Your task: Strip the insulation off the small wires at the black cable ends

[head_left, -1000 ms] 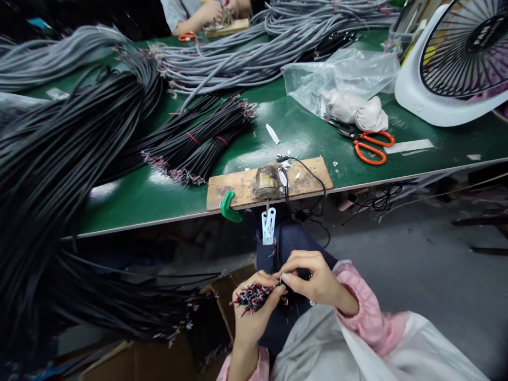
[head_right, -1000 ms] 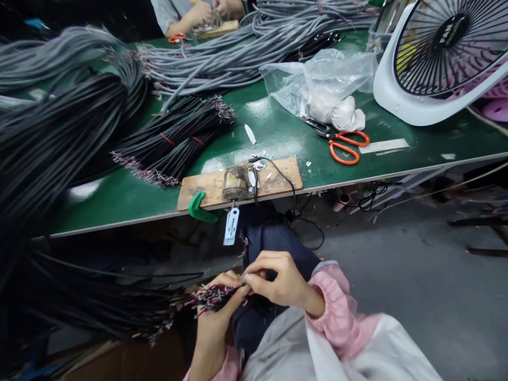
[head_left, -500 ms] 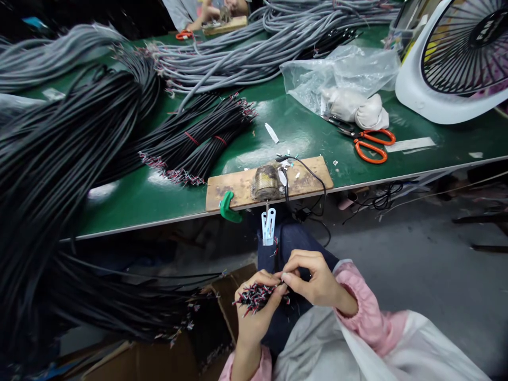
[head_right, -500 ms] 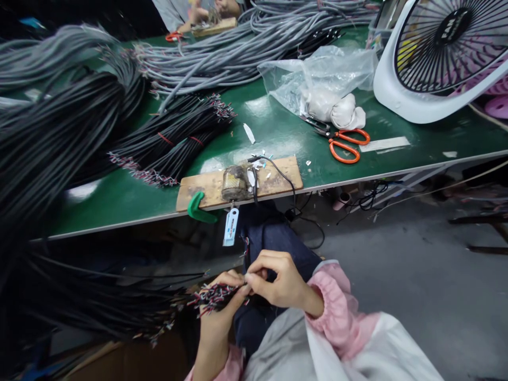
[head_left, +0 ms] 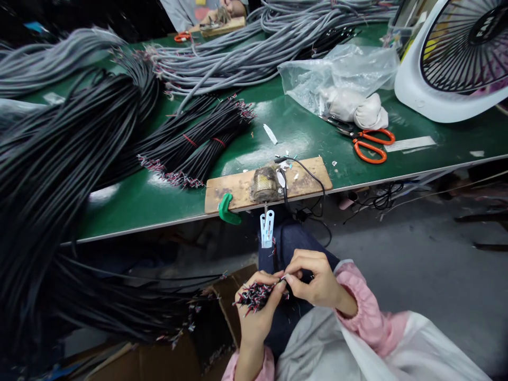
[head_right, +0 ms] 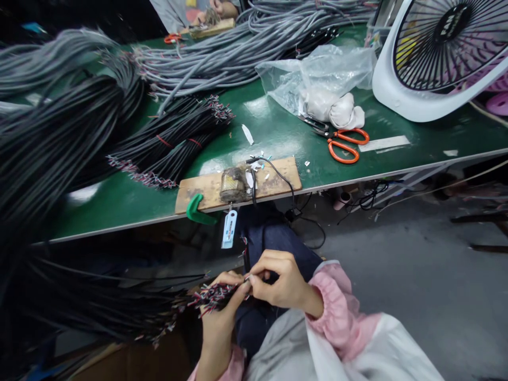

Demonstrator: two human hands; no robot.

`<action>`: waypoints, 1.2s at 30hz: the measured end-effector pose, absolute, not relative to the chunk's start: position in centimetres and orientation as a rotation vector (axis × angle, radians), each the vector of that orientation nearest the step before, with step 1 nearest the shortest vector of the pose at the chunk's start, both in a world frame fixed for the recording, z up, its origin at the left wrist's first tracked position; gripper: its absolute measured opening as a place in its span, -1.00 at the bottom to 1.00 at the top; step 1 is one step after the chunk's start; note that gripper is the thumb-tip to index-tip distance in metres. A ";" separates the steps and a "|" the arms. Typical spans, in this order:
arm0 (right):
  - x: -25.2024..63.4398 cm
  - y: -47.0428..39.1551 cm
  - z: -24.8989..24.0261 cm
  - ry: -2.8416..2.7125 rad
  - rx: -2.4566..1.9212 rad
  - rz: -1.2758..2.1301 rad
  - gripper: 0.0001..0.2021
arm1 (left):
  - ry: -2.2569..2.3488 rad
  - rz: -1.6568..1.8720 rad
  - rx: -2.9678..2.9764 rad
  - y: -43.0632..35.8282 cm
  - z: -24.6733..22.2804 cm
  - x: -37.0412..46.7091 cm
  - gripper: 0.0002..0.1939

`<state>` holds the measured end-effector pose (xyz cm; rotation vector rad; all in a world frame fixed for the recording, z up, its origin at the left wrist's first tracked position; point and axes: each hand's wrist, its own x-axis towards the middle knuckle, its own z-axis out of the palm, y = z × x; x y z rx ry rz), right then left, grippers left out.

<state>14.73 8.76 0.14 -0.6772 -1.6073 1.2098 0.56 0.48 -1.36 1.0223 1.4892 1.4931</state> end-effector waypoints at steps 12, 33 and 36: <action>14.5 8.7 -0.6 -1.543 -0.816 1.314 -0.84 | 1.492 1.485 0.980 0.7 -1.4 0.6 -0.86; 15.3 8.8 0.3 -1.677 -0.742 1.274 -0.78 | 1.537 1.383 1.077 0.2 -1.7 -0.9 -0.94; 15.3 8.9 0.6 -1.653 -0.748 1.258 -0.78 | 1.520 1.394 1.065 0.3 -1.6 -0.8 -0.94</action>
